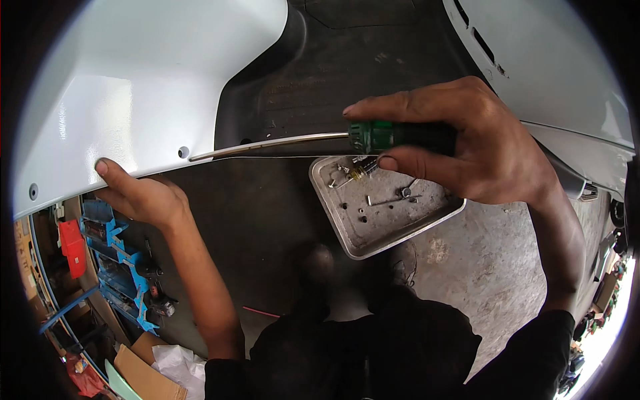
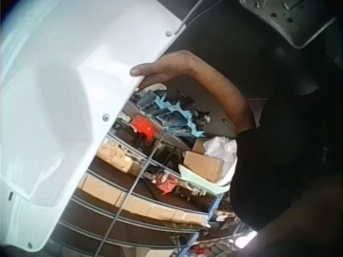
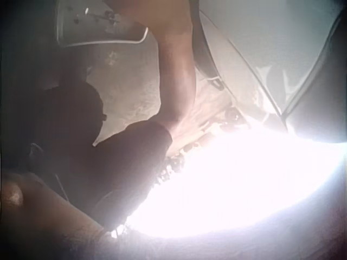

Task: The person uses a screwdriver to remove screws from a white scooter body panel and then uses a hex key to detach a component from the front panel.

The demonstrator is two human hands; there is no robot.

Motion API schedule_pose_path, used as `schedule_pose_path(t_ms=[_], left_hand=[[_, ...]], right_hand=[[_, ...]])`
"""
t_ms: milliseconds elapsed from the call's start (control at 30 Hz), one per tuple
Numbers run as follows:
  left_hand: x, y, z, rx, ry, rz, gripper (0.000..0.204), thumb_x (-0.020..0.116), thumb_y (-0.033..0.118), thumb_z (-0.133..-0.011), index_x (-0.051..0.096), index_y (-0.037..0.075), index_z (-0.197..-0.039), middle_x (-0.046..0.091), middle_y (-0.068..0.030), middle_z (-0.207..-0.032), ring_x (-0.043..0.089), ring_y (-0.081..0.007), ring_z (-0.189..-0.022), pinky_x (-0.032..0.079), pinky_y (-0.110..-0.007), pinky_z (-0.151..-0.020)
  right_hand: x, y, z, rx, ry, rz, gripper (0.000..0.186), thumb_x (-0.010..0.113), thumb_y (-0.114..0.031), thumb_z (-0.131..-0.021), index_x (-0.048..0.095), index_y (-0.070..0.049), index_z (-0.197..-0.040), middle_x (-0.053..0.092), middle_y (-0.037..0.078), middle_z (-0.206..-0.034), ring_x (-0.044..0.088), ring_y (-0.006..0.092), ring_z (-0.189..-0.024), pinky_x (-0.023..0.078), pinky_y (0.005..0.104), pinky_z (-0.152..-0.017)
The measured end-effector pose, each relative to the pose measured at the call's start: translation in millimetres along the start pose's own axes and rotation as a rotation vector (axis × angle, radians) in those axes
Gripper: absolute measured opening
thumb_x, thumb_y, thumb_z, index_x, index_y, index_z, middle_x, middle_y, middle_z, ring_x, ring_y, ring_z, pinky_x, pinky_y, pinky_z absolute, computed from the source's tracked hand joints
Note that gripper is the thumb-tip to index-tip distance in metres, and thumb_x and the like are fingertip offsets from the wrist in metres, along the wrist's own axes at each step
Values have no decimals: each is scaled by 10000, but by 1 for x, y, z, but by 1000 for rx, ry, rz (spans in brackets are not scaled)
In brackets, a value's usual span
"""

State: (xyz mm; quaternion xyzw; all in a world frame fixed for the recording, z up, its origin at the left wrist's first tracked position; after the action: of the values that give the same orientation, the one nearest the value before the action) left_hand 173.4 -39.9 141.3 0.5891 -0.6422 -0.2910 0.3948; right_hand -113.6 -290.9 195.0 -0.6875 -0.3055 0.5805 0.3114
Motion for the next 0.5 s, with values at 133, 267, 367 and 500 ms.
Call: schedule_pose_path(t_ms=[133, 267, 367, 500], left_hand=[[-33, -39, 140, -105, -341, -72, 635, 448, 361, -1095, 283, -55, -1546, 556, -182, -1347, 584, -244, -1166, 479, -382, -1012], [-37, -77, 265, -197, -1400, -160, 279, 723, 171, -950, 683, 57, -1201, 634, -117, -1160, 652, -283, -1015, 540, -384, -884], [12, -91, 320, -46, -1775, -232, 376, 669, 130, -964, 612, 54, -1327, 638, -131, -1215, 661, -352, -1107, 572, -451, -922], [84, -112, 368, 393, -1823, -457, 476, 661, 75, -957, 560, 47, -1421, 647, -163, -1267, 668, -366, -1144, 608, -432, -885]], right_hand=[[-23, -9, 63, 234, 181, 136, 416, 762, -139, -948, 682, 27, -1320, 783, 188, -1040, 768, 238, -912, 596, 341, -853], [-17, -4, 114, 348, 572, 282, 484, 781, -162, -939, 652, 32, -1363, 765, 190, -1127, 736, 200, -996, 567, 313, -887], [-11, -1, 133, 398, 672, 181, 524, 800, -204, -931, 645, 25, -1376, 753, 176, -1169, 719, 204, -1051, 541, 313, -944], [-14, -2, 137, 436, 646, 268, 551, 834, -241, -894, 665, 30, -1344, 764, 174, -1151, 728, 223, -1058, 540, 328, -959]])
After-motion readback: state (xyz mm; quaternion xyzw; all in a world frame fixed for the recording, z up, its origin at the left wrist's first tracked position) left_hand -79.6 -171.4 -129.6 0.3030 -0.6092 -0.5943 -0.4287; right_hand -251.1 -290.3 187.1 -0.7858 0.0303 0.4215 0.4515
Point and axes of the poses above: each hand's wrist, its own z-axis away from the middle knuckle, its own x-axis out of the palm, y = z × x, the point moved 1 cm from there along -z, towards the middle knuckle
